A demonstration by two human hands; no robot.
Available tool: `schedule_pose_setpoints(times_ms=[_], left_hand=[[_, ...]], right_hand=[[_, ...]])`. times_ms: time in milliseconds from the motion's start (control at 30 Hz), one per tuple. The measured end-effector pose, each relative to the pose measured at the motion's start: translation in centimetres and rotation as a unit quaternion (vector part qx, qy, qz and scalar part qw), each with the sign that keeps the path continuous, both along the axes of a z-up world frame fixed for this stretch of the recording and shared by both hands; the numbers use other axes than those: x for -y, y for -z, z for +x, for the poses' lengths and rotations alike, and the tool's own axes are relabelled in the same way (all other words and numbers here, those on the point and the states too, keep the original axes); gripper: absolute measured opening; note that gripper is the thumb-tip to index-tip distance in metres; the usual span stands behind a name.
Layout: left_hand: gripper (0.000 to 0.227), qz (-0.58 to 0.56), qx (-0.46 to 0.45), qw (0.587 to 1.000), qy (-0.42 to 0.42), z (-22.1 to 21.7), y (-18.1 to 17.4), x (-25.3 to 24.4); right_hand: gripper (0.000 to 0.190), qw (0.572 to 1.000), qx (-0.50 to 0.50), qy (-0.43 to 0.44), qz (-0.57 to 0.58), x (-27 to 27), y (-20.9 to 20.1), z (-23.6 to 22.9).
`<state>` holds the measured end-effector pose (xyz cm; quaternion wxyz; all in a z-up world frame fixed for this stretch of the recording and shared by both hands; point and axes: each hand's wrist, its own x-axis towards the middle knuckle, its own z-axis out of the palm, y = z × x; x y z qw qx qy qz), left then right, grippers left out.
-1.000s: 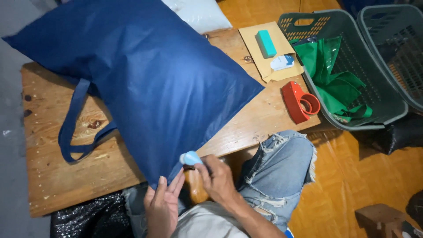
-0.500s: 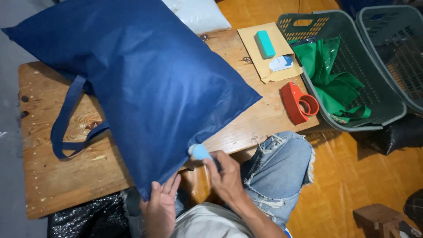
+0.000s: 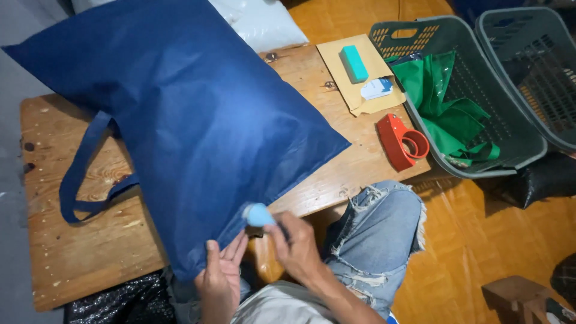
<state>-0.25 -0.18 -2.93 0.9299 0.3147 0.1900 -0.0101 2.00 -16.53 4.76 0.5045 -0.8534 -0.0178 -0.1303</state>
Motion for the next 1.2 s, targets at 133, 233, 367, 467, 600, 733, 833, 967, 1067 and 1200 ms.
schedule_pose_setpoints(times_ms=[133,233,367,467,600,733,833,967,1067,1200], left_hand=[[0.037,-0.027,0.002,0.998,0.061,0.5,-0.4,0.8],[0.044,0.02,-0.077,0.997,0.02,0.8,-2.0,0.7],[0.038,-0.007,0.063,0.996,0.061,0.7,-0.1,1.0],[0.039,-0.044,0.033,0.994,0.093,1.7,1.4,1.8],[0.061,-0.004,-0.163,0.985,0.06,3.7,-4.4,2.6],[0.049,-0.021,0.025,0.996,0.078,2.3,0.0,2.2],[0.052,-0.033,-0.007,0.994,0.107,3.2,-1.7,3.2],[0.043,-0.001,0.011,0.996,0.094,3.0,-2.2,3.1],[0.044,0.019,0.065,0.994,0.085,2.2,-1.5,2.4],[0.06,-0.082,0.028,0.99,0.114,3.6,2.4,3.0]], right_hand=[[0.011,0.996,0.002,-0.084,0.015,-2.1,-0.1,-1.0],[0.006,1.0,0.0,-0.007,0.019,-0.8,0.9,0.3],[0.008,0.998,-0.037,0.029,0.029,0.6,0.7,0.6],[0.011,0.999,-0.038,-0.017,0.034,-0.7,-0.3,-0.4],[0.005,0.998,-0.009,0.012,0.056,0.2,1.7,0.9],[0.012,0.991,-0.074,0.102,0.053,1.7,1.7,1.2],[0.01,0.993,-0.048,0.011,0.104,0.5,1.1,0.8],[0.008,0.998,-0.02,0.047,0.025,1.8,2.4,1.4],[0.009,0.992,-0.042,0.106,0.045,3.9,2.7,1.9],[0.01,0.994,-0.023,0.047,0.098,2.4,0.7,1.1]])
